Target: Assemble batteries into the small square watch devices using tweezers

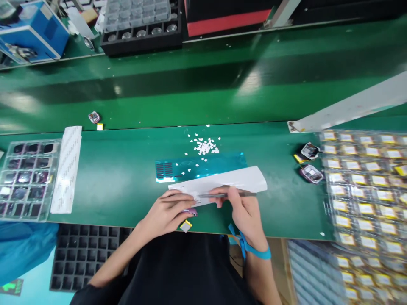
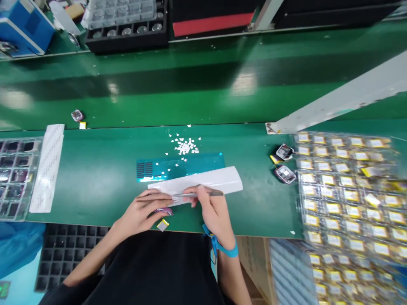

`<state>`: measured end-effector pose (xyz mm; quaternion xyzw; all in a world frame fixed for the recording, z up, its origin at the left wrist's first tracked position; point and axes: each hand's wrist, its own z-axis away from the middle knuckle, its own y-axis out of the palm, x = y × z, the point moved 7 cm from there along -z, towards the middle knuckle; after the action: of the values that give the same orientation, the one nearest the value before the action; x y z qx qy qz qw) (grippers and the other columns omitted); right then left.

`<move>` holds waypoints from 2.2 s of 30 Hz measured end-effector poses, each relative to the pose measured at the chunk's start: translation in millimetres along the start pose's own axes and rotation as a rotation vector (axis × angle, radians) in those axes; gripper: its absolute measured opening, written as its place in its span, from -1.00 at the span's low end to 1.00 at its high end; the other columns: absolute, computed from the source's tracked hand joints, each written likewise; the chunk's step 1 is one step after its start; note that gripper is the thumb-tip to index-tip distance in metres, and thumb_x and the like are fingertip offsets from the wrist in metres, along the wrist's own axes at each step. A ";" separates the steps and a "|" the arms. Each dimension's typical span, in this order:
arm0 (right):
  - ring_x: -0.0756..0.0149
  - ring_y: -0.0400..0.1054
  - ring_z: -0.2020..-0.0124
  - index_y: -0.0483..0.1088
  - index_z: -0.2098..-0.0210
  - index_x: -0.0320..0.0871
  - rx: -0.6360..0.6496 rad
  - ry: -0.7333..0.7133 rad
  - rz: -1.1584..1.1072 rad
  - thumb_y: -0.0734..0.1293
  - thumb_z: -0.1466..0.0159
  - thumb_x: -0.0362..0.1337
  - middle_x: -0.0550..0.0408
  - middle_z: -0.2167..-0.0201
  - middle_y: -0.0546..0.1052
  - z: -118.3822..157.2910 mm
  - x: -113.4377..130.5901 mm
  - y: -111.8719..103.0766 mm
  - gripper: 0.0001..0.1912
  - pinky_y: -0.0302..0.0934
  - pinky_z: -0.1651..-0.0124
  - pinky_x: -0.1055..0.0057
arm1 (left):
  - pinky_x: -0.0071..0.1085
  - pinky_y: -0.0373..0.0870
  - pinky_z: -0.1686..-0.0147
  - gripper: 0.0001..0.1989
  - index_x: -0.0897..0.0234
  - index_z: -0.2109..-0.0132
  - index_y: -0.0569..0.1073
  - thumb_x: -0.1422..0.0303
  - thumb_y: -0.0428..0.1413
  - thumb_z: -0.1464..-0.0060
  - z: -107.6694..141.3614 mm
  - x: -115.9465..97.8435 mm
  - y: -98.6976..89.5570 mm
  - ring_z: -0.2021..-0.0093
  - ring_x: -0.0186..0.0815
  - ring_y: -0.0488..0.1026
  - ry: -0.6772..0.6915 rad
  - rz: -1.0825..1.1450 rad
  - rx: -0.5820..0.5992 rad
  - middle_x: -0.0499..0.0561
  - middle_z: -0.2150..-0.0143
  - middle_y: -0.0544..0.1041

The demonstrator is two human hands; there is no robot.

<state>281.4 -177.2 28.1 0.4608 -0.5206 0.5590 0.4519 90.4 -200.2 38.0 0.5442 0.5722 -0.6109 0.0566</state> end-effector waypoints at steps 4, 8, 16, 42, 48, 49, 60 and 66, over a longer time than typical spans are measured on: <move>0.25 0.53 0.47 0.64 0.29 -0.10 -0.040 0.028 0.098 0.29 -0.44 -0.05 0.09 0.51 0.61 5.6 -4.8 1.3 -0.63 0.43 0.32 0.37 | -0.17 0.47 -0.12 -0.84 0.20 -0.04 0.52 0.35 0.11 -0.38 3.8 10.3 -5.6 -0.05 -0.18 0.63 0.000 0.020 0.069 0.07 -0.01 0.69; 0.23 0.58 0.44 0.64 0.29 -0.08 -0.026 0.049 0.171 0.31 -0.42 -0.13 0.10 0.42 0.67 5.4 -6.5 10.8 -0.71 0.46 0.29 0.39 | -0.19 0.44 -0.13 -0.81 0.21 -0.08 0.52 0.38 0.12 -0.37 7.7 18.9 -13.2 -0.06 -0.20 0.63 -0.001 0.075 0.093 0.09 -0.03 0.68; 0.20 0.61 0.43 0.63 0.27 -0.10 -0.030 0.068 0.152 0.33 -0.40 -0.11 0.09 0.43 0.68 5.0 -15.8 14.7 -0.72 0.50 0.27 0.38 | -0.19 0.45 -0.14 -0.79 0.22 -0.09 0.52 0.40 0.11 -0.37 8.3 24.0 -16.5 -0.06 -0.20 0.62 -0.008 0.076 0.073 0.11 -0.04 0.67; 0.22 0.59 0.42 0.64 0.32 -0.09 -0.072 0.087 0.065 0.34 -0.41 -0.08 0.06 0.43 0.67 7.7 -20.5 13.2 -0.69 0.51 0.24 0.34 | -0.13 0.50 -0.10 -0.75 0.24 -0.14 0.49 0.37 0.06 -0.39 9.9 24.7 -11.2 -0.14 -0.13 0.52 -0.030 -0.065 0.034 0.16 -0.07 0.60; 0.18 0.58 0.44 0.63 0.38 -0.13 -0.194 0.158 -0.052 0.36 -0.36 0.09 -0.01 0.44 0.66 9.3 -21.3 4.1 -0.56 0.52 0.28 0.29 | -0.10 0.49 -0.15 -0.78 0.24 -0.07 0.55 0.36 0.06 -0.40 9.2 19.6 -17.5 -0.21 -0.10 0.51 -0.037 0.166 -0.022 0.16 -0.06 0.65; 0.16 0.58 0.44 0.62 0.38 -0.13 -0.223 0.158 -0.073 0.37 -0.35 0.10 -0.01 0.45 0.66 10.2 -19.6 3.6 -0.55 0.53 0.29 0.28 | -0.15 0.52 -0.10 -0.80 0.26 -0.02 0.57 0.34 0.08 -0.39 8.0 19.1 -20.4 -0.12 -0.11 0.58 -0.079 0.253 -0.054 0.16 0.01 0.68; 0.19 0.54 0.55 0.52 0.32 -0.09 -0.289 0.064 -0.251 0.26 -0.44 0.05 0.07 0.55 0.60 11.0 17.2 18.4 -0.60 0.49 0.47 0.29 | -0.57 0.33 0.65 -0.60 0.35 -0.07 0.58 0.26 0.33 -0.12 -8.5 25.7 -21.3 0.64 -0.49 0.36 -0.666 0.819 -0.063 -0.01 0.42 0.59; 0.31 0.49 0.62 0.49 0.32 -0.12 -0.152 -0.013 -0.176 0.22 -0.49 -0.05 0.08 0.54 0.62 8.5 34.3 31.1 -0.62 0.42 0.51 0.39 | -0.50 0.49 0.51 -0.60 0.42 -0.07 0.59 0.41 0.30 -0.07 -9.0 10.0 -19.6 0.54 -0.40 0.50 -0.643 0.871 -0.045 0.07 0.36 0.62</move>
<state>245.5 -186.4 57.0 0.4727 -0.5218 0.4731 0.5296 78.2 -181.3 45.4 0.5154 0.2605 -0.6543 0.4883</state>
